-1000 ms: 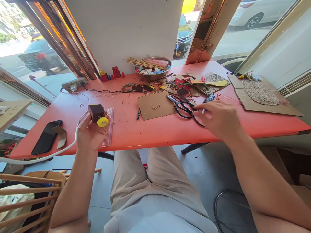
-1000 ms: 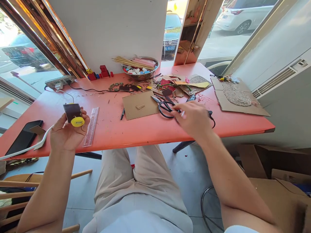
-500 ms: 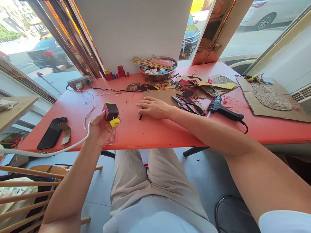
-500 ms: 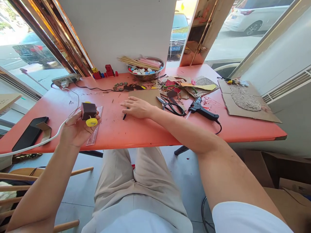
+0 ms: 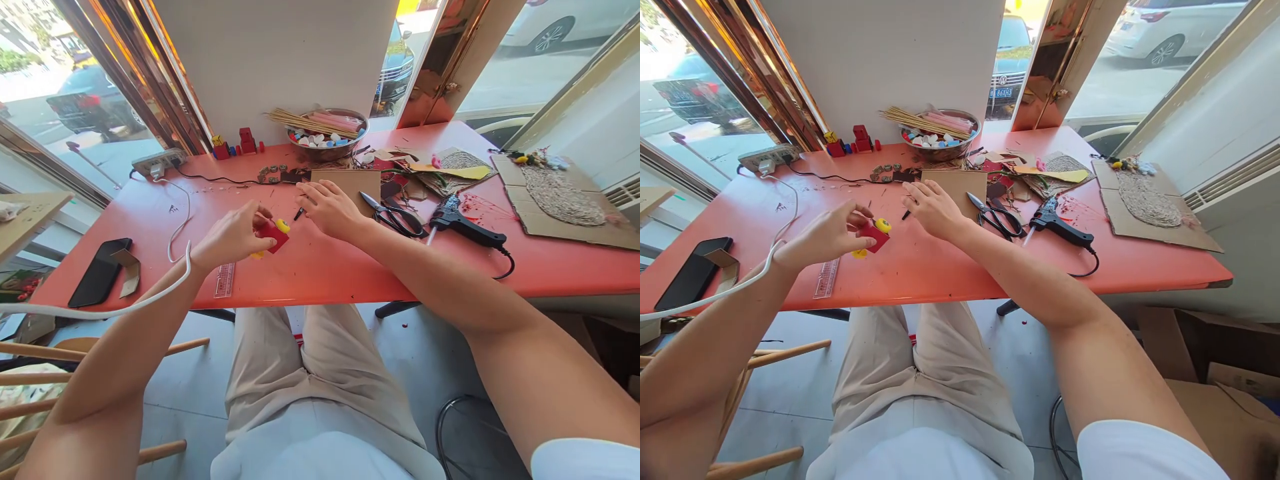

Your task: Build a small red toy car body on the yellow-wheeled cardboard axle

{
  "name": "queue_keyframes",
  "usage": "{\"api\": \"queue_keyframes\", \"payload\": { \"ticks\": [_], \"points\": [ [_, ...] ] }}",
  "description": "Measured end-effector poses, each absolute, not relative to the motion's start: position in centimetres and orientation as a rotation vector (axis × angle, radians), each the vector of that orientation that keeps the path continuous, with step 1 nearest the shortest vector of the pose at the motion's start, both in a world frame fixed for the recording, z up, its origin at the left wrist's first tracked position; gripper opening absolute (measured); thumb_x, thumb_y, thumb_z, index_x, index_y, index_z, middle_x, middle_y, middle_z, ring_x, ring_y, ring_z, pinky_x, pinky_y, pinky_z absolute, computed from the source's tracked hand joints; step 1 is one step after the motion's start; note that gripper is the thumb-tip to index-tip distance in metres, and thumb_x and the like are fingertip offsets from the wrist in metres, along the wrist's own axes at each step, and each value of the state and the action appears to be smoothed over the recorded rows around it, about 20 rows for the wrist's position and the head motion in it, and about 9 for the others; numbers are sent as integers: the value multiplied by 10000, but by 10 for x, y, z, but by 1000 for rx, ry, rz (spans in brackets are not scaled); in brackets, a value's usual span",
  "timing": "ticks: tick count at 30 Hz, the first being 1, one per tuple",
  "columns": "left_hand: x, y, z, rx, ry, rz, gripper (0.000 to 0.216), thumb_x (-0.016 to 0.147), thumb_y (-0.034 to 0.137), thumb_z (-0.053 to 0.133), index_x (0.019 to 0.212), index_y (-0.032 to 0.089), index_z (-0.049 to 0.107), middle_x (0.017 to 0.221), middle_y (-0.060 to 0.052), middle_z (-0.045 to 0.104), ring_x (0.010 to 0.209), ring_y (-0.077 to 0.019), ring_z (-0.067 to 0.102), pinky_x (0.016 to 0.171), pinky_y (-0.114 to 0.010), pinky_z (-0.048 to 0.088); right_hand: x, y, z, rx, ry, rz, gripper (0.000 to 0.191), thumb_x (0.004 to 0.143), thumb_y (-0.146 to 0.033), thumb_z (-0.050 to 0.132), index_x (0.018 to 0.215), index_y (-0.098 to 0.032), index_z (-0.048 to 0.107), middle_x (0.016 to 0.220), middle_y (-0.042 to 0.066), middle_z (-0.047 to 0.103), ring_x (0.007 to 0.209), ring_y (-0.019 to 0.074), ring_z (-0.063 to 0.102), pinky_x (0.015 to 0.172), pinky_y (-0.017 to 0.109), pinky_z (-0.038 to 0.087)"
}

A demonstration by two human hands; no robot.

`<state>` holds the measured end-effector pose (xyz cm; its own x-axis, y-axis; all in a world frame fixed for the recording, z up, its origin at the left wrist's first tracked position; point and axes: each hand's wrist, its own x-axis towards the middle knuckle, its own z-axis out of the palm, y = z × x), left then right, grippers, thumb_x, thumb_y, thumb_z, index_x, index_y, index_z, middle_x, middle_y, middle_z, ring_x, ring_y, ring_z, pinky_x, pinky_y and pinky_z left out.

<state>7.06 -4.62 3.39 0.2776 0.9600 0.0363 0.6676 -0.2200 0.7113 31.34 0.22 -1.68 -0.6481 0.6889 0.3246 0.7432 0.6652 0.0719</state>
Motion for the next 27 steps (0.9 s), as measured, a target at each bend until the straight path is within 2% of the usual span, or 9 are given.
{"api": "queue_keyframes", "payload": {
  "ticks": [2, 4, 8, 12, 15, 19, 23, 25, 27],
  "points": [
    [82, -44, 34, 2296, 1545, 428, 434, 688, 312, 820, 1095, 254, 679, 1085, -101, 830, 1038, -355, 778, 881, -428, 600, 319, -8, -16, -1181, -2584, -287, 487, 1037, -113, 419, 1471, -149, 637, 1674, 192, 518, 1525, 335, 534, 1242, 607, 435],
    [92, -44, 34, 2487, 1582, 194, 456, 746, 332, 771, 1179, 251, 653, 1098, -124, 827, 1042, -384, 777, 902, -448, 577, 324, -16, -16, -1198, -2566, -275, 487, 1042, -123, 411, 1479, -140, 625, 1679, 195, 512, 1531, 335, 525, 1245, 599, 431],
    [103, -42, 31, 2587, 1547, 16, 443, 783, 308, 722, 1210, 232, 632, 1093, -145, 813, 1068, -425, 771, 911, -456, 556, 331, -30, -20, -1172, -2541, -233, 504, 1027, -106, 411, 1482, -165, 620, 1671, 190, 524, 1515, 331, 538, 1226, 601, 443],
    [97, -40, 26, 2497, 1515, 138, 429, 744, 307, 758, 1151, 229, 649, 1102, -160, 800, 1071, -458, 758, 965, -513, 544, 331, -38, -24, -1155, -2545, -176, 487, 1021, -118, 420, 1451, -160, 643, 1650, 199, 548, 1510, 328, 543, 1224, 577, 450],
    [90, -39, 19, 2452, 1466, 260, 387, 740, 309, 761, 1109, 250, 663, 1123, -126, 804, 1110, -413, 747, 1008, -501, 542, 330, -39, -24, -1154, -2540, -129, 484, 1010, -125, 436, 1442, -168, 650, 1637, 193, 563, 1505, 327, 550, 1214, 564, 460],
    [83, -40, 7, 2348, 1436, 432, 361, 717, 322, 793, 1055, 264, 680, 1127, -100, 805, 1125, -384, 736, 1042, -504, 536, 331, -37, -22, -1146, -2515, -94, 500, 979, -113, 471, 1435, -207, 651, 1631, 178, 573, 1478, 350, 567, 1176, 611, 479],
    [78, -42, -7, 2210, 1410, 600, 333, 696, 369, 811, 986, 262, 685, 1103, -93, 805, 1097, -364, 735, 990, -470, 562, 336, -42, -20, -1130, -2492, -113, 442, 1005, -150, 474, 1399, -195, 670, 1601, 190, 596, 1447, 338, 583, 1154, 574, 483],
    [77, -43, -13, 2178, 1394, 664, 329, 697, 395, 800, 978, 264, 690, 1079, -83, 805, 1084, -358, 731, 980, -464, 562, 340, -49, -22, -1114, -2469, -138, 386, 1022, -175, 484, 1349, -198, 688, 1502, 185, 675, 1374, 319, 632, 1113, 524, 501],
    [75, -43, -17, 2172, 1388, 707, 333, 701, 418, 794, 982, 266, 701, 1066, -79, 805, 1094, -358, 722, 990, -467, 556, 347, -59, -26, -1103, -2438, -167, 279, 1045, -208, 496, 1207, -209, 723, 1255, 153, 791, 1178, 294, 716, 1045, 475, 519]
  ]
}}
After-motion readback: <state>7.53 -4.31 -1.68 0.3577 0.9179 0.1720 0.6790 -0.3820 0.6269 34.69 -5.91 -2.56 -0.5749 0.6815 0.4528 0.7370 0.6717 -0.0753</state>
